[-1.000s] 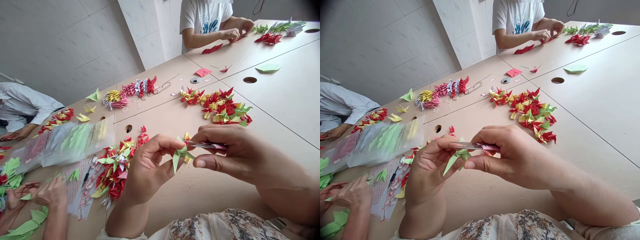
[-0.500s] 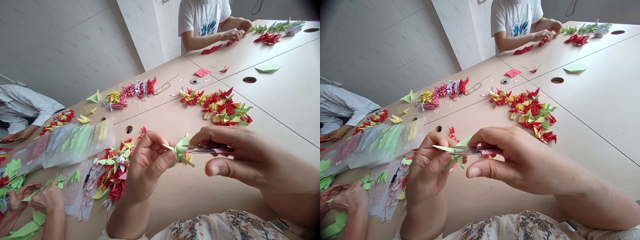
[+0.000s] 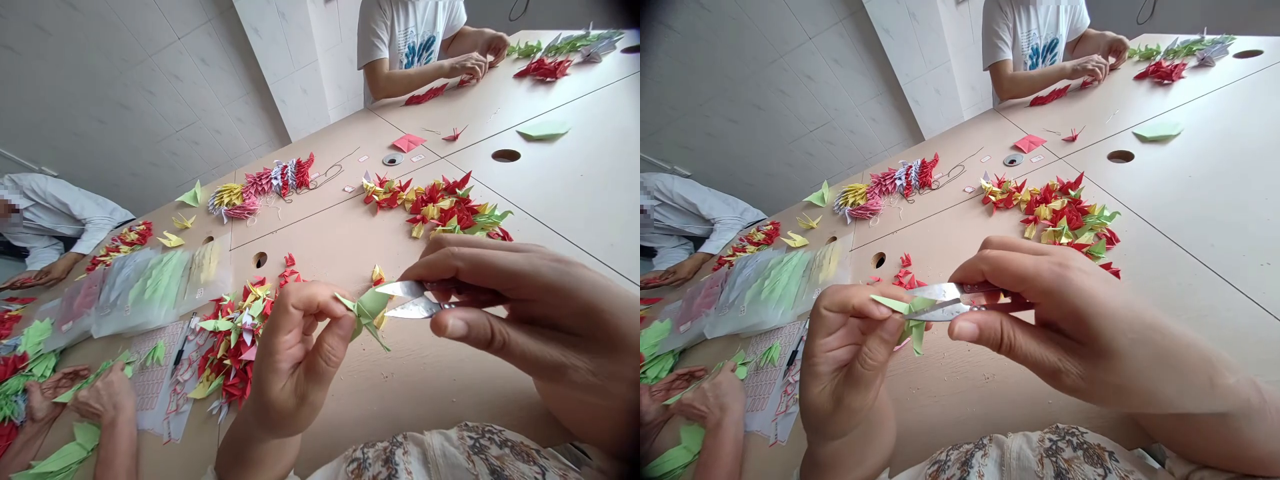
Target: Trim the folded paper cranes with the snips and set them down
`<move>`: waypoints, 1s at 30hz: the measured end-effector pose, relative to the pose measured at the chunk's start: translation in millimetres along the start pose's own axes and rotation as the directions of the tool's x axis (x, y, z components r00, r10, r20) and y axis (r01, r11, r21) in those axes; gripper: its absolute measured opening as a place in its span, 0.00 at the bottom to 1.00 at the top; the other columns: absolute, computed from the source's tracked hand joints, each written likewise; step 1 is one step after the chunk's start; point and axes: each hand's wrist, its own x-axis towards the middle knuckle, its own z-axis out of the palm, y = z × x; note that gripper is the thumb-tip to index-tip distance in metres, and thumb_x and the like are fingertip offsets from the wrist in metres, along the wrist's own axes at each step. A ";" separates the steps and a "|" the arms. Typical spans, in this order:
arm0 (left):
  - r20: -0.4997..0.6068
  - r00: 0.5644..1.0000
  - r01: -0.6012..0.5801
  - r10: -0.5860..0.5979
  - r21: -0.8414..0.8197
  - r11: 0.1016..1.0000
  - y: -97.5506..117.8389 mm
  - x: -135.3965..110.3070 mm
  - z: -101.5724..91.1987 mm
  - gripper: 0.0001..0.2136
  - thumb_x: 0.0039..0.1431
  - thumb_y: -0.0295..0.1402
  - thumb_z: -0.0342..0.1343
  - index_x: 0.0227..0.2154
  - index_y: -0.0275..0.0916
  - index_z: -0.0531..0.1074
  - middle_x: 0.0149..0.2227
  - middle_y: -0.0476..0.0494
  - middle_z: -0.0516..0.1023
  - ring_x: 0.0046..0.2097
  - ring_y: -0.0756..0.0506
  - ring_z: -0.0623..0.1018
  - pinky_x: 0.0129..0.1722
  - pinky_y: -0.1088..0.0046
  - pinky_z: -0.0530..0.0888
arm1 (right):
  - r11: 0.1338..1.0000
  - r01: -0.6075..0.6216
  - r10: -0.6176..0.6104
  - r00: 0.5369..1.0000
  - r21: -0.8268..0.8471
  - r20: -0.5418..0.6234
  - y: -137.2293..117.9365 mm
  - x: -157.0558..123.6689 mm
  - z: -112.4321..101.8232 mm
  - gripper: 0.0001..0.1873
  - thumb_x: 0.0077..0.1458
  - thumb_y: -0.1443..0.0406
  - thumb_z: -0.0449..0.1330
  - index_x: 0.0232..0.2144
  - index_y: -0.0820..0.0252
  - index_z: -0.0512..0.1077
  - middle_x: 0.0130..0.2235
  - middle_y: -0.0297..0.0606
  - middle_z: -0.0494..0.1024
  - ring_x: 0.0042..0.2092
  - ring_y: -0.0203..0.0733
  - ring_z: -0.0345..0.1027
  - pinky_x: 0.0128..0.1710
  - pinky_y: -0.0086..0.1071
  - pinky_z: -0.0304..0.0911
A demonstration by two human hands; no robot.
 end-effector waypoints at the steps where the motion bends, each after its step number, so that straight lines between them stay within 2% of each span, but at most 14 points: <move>1: 0.011 1.000 -0.015 0.015 0.013 1.000 0.1 0.1 -0.4 0.11 0.66 0.22 0.58 0.44 0.46 0.73 0.37 0.50 0.76 0.35 0.51 0.76 0.35 0.77 0.77 | 1.000 0.006 -0.007 1.000 0.010 0.021 -0.5 -0.6 0.2 0.11 0.67 0.52 0.61 0.41 0.49 0.76 0.37 0.33 0.81 0.33 0.37 0.76 0.24 0.28 0.66; 4: 0.020 1.000 -0.020 0.019 0.032 0.999 0.5 0.8 -1.2 0.11 0.67 0.22 0.57 0.46 0.46 0.74 0.37 0.49 0.76 0.34 0.51 0.75 0.34 0.76 0.76 | 0.998 0.039 -0.039 0.999 -0.042 -0.001 -1.0 -2.9 0.8 0.08 0.68 0.55 0.60 0.42 0.49 0.74 0.36 0.34 0.79 0.33 0.39 0.75 0.26 0.31 0.66; 8: 0.026 0.999 0.048 -0.048 0.010 0.999 2.1 1.0 -1.5 0.11 0.68 0.23 0.58 0.46 0.47 0.76 0.38 0.49 0.78 0.35 0.51 0.75 0.34 0.76 0.75 | 0.984 0.083 -0.091 0.995 -0.156 -0.047 0.0 -5.8 1.8 0.03 0.69 0.59 0.61 0.44 0.47 0.73 0.36 0.32 0.78 0.34 0.38 0.74 0.28 0.30 0.65; 12: 0.014 0.990 0.142 -0.142 -0.042 0.989 5.8 2.1 -2.1 0.08 0.68 0.28 0.59 0.44 0.48 0.78 0.34 0.49 0.76 0.32 0.50 0.73 0.31 0.75 0.72 | 0.972 0.146 -0.152 0.988 -0.182 -0.015 0.4 -6.1 2.8 0.06 0.69 0.61 0.61 0.47 0.49 0.74 0.39 0.33 0.79 0.36 0.37 0.74 0.31 0.31 0.65; 17: 0.048 0.957 0.289 -0.285 -0.156 0.945 9.9 7.5 -4.3 0.04 0.66 0.31 0.61 0.40 0.46 0.80 0.32 0.49 0.77 0.28 0.51 0.73 0.28 0.76 0.72 | 0.963 0.220 -0.215 0.975 -0.153 0.050 -1.3 -2.7 1.4 0.07 0.68 0.65 0.62 0.47 0.57 0.76 0.38 0.36 0.78 0.32 0.35 0.70 0.31 0.33 0.61; 23: 0.115 0.930 0.366 -0.348 -0.260 0.893 10.0 10.6 -4.5 0.04 0.65 0.33 0.62 0.39 0.46 0.81 0.31 0.49 0.77 0.28 0.50 0.75 0.27 0.77 0.76 | 0.894 0.361 -0.354 0.932 -0.267 0.076 1.0 -0.1 1.0 0.03 0.65 0.67 0.64 0.42 0.58 0.75 0.36 0.36 0.77 0.34 0.39 0.70 0.33 0.37 0.62; 30: 0.166 0.909 0.415 -0.383 -0.272 0.868 9.0 8.6 -6.0 0.04 0.63 0.35 0.62 0.38 0.45 0.81 0.28 0.48 0.73 0.27 0.49 0.72 0.25 0.73 0.67 | 0.861 0.409 -0.396 0.912 -0.302 0.107 4.1 -1.7 0.0 0.07 0.66 0.66 0.63 0.46 0.60 0.75 0.35 0.35 0.76 0.36 0.41 0.71 0.37 0.39 0.63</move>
